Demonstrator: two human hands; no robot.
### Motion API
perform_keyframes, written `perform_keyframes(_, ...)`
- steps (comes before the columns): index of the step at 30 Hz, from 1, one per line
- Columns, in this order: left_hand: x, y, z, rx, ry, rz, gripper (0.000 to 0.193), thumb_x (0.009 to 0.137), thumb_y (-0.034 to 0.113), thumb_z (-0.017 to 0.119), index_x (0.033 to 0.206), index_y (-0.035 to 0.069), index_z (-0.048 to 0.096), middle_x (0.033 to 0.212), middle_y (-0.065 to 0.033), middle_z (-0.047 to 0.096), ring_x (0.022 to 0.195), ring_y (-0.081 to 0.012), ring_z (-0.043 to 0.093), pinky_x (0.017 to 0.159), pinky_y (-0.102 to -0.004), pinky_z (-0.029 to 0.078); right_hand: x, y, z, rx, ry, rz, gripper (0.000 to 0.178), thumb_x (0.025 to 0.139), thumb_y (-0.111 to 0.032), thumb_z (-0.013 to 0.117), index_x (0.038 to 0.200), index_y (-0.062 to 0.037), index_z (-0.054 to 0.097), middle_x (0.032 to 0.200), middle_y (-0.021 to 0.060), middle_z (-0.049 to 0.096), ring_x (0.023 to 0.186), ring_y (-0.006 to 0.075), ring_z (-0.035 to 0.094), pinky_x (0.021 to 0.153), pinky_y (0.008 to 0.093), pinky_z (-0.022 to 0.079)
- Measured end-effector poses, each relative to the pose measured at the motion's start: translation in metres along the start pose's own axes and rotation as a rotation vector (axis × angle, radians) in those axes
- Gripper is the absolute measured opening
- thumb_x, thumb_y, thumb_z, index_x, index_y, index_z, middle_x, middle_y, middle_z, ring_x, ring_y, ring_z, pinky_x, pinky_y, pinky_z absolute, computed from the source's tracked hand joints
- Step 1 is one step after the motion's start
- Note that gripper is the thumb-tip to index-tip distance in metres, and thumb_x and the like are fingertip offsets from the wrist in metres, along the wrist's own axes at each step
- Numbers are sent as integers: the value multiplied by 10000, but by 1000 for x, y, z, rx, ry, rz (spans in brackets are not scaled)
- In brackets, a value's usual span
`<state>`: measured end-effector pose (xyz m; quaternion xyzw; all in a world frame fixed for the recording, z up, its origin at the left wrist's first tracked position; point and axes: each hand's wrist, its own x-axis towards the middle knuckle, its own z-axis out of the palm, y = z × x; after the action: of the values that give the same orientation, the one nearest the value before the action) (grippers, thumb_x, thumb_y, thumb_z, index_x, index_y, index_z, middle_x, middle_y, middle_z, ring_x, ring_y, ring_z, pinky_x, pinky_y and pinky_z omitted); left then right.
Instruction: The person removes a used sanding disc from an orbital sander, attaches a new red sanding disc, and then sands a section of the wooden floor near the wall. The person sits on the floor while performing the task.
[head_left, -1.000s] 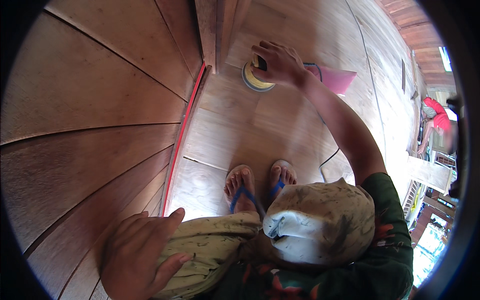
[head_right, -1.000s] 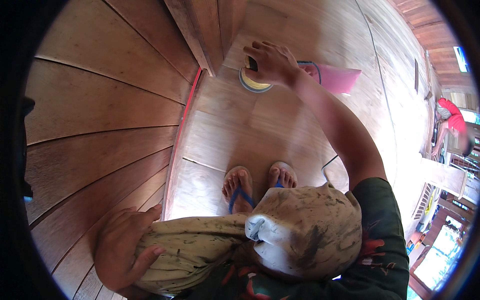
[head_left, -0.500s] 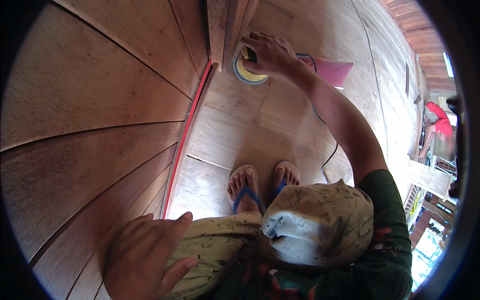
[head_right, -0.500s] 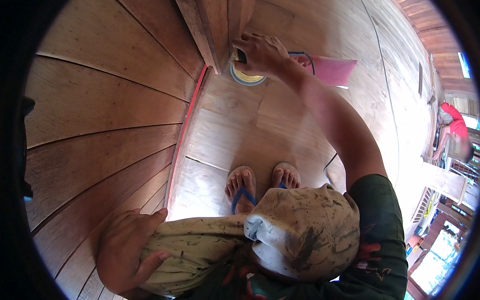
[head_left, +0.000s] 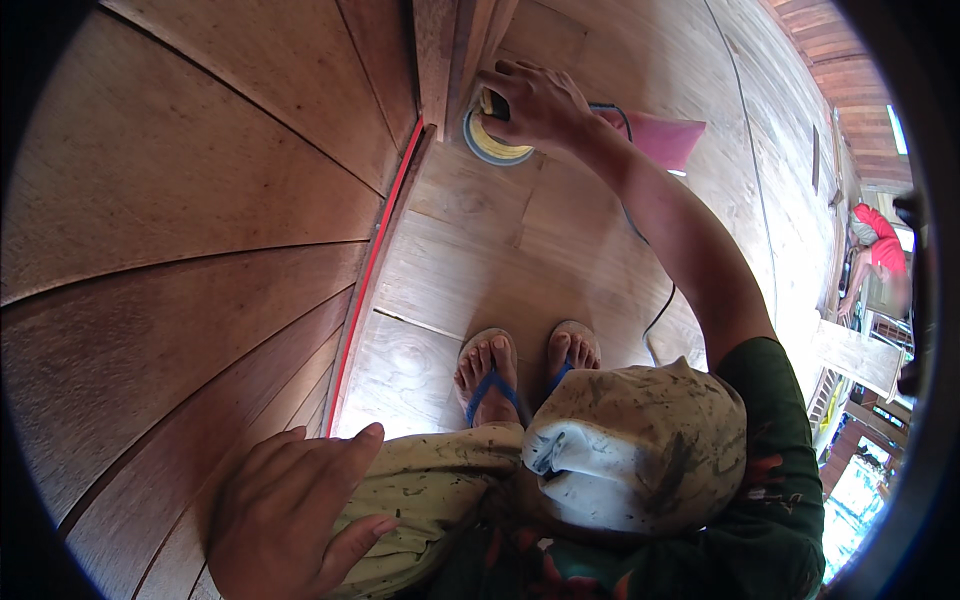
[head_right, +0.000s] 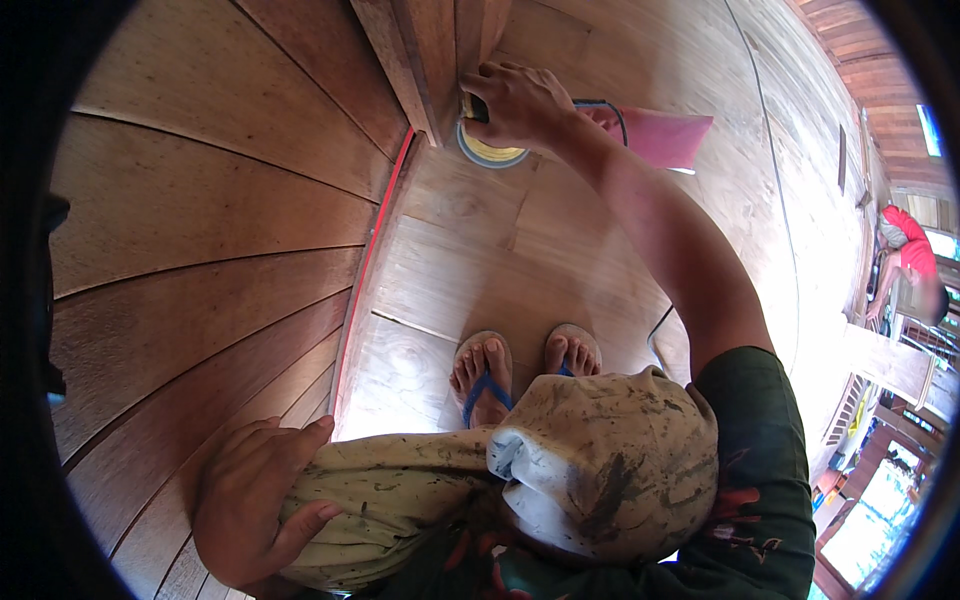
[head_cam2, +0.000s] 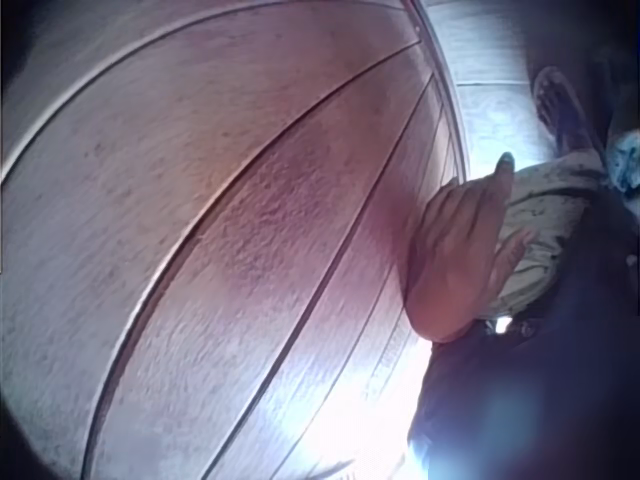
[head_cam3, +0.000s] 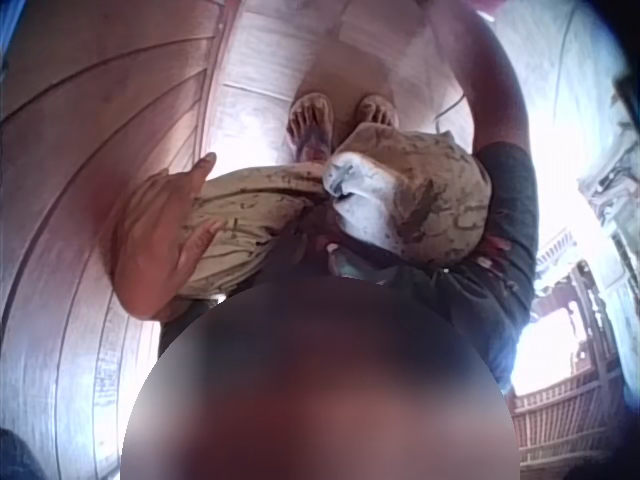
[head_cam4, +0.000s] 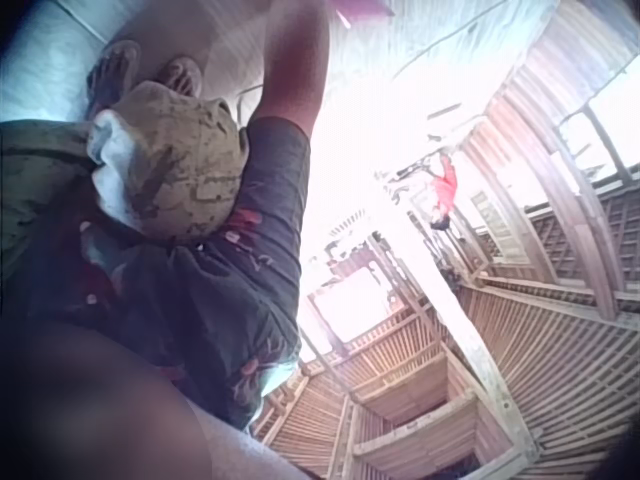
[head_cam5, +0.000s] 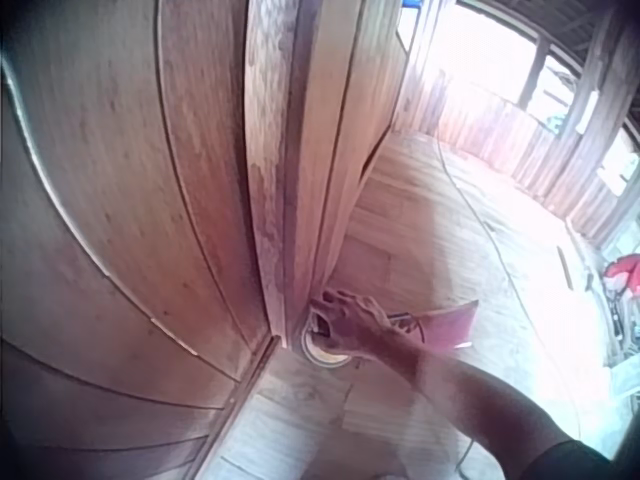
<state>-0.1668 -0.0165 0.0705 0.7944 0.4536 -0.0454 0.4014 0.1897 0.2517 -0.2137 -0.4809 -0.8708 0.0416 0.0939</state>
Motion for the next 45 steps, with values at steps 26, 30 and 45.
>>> perform_keyframes(26, 0, 3, 0, 17, 21, 22, 712, 905, 287, 887, 1484, -63, 662, 1175, -252, 786, 1080, -434, 764, 1091, -541, 533, 3, -1, -7, -29, -46, 56, 580, 937, -516, 793, 1401, -175, 723, 1228, 108, 776, 1180, 377, 774, 996, 551, 637)
perform_keyframes(30, 0, 3, 1, 22, 31, 20, 714, 903, 289, 889, 1485, -58, 662, 1182, -250, 787, 1085, -434, 763, 1103, -543, 530, 2, -1, -7, -34, -20, 39, 576, 937, -510, 796, 1398, -174, 723, 1225, 109, 781, 1181, 372, 772, 998, 544, 638)
perform_keyframes(45, 0, 3, 1, 43, 19, 7, 729, 879, 276, 901, 1491, -40, 664, 1230, -257, 783, 1120, -458, 747, 1121, -567, 522, 2, -2, 0, 21, 49, 18, 542, 954, -484, 780, 1391, -175, 696, 1155, 114, 754, 1144, 384, 757, 943, 587, 622)
